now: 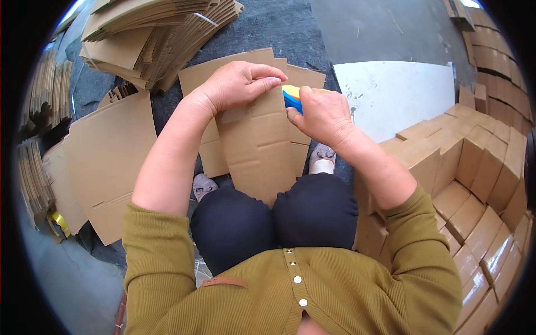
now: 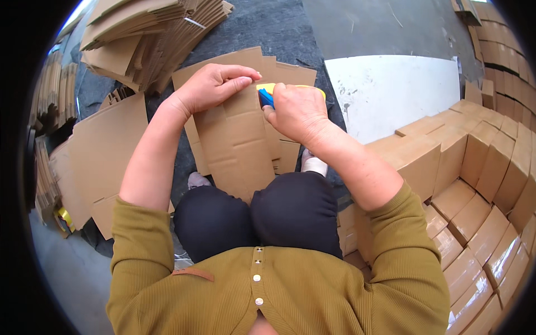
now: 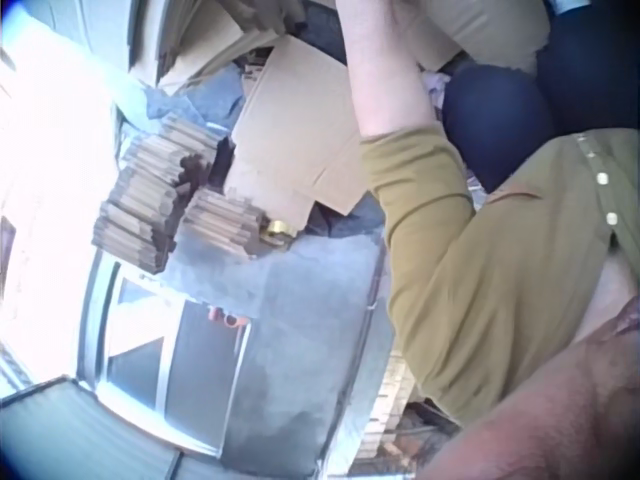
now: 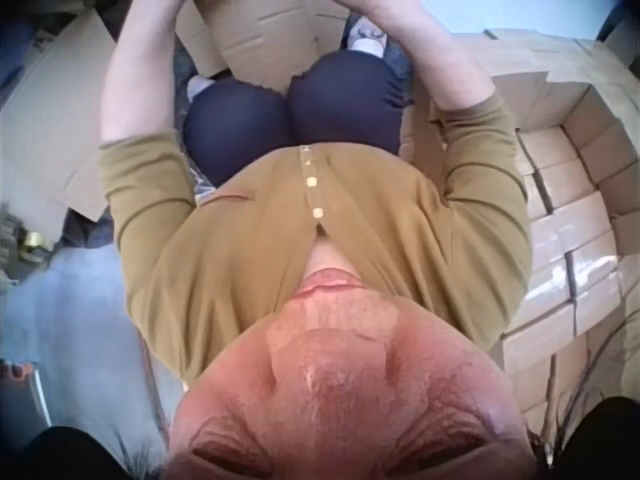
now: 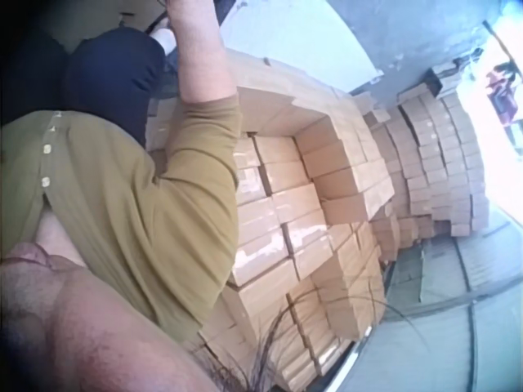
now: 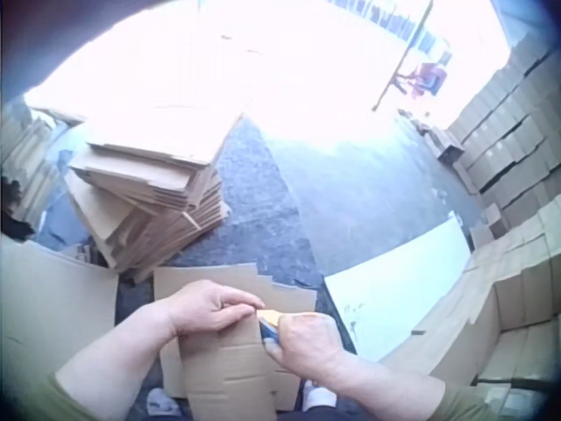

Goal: The recorder is folding flat corrugated cardboard into boxes and sealing the bottoms with a handheld tape dispenser.

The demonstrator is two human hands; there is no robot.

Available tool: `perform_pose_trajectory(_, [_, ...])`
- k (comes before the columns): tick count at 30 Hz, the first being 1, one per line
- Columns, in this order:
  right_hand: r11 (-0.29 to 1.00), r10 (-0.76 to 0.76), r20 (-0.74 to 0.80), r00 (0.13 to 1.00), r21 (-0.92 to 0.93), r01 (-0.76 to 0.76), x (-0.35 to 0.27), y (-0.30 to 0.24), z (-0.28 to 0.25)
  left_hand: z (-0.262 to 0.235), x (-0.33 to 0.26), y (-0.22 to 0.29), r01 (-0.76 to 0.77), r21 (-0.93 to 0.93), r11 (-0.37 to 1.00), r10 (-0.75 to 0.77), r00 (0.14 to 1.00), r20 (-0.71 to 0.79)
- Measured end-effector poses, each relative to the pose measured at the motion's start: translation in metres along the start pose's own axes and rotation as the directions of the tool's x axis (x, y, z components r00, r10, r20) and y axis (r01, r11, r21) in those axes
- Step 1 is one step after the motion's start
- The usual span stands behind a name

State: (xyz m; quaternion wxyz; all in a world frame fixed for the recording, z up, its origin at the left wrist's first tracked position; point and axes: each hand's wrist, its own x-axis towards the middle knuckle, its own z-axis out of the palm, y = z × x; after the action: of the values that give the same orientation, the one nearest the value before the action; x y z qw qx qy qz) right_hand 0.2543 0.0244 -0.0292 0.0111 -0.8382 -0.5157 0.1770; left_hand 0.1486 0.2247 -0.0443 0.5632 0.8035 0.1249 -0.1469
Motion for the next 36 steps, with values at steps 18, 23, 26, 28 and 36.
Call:
perform_pose_trajectory(18, [0.859, 0.262, -0.169, 0.950, 0.490, -0.150, -0.052, 0.054, -0.002, 0.035, -0.096, -0.025, 0.199, 0.490, 0.849, 0.340, 0.504, -0.794])
perform_pose_trajectory(23, [0.122, 0.181, -0.214, 0.960, 0.973, 0.194, -0.103, 0.055, -0.084, 0.036, -0.163, 0.069, -0.027, -0.189, 0.982, -0.085, 0.824, -0.560])
perform_pose_trajectory(26, [0.020, 0.001, -0.359, 0.933, 0.933, 0.359, -0.129, 0.036, -0.126, 0.049, -0.196, 0.132, -0.259, -0.718, 0.646, -0.076, 0.914, -0.398])
perform_pose_trajectory(28, [0.027, -0.068, -0.413, 0.908, 0.909, 0.416, -0.146, 0.016, -0.145, 0.060, -0.216, 0.163, -0.304, -0.835, 0.459, -0.008, 0.938, -0.346])
perform_pose_trajectory(36, [0.139, -0.232, -0.460, 0.857, 0.856, 0.497, -0.205, -0.026, -0.166, 0.112, -0.281, 0.194, -0.374, -0.847, 0.378, 0.041, 0.921, -0.388])
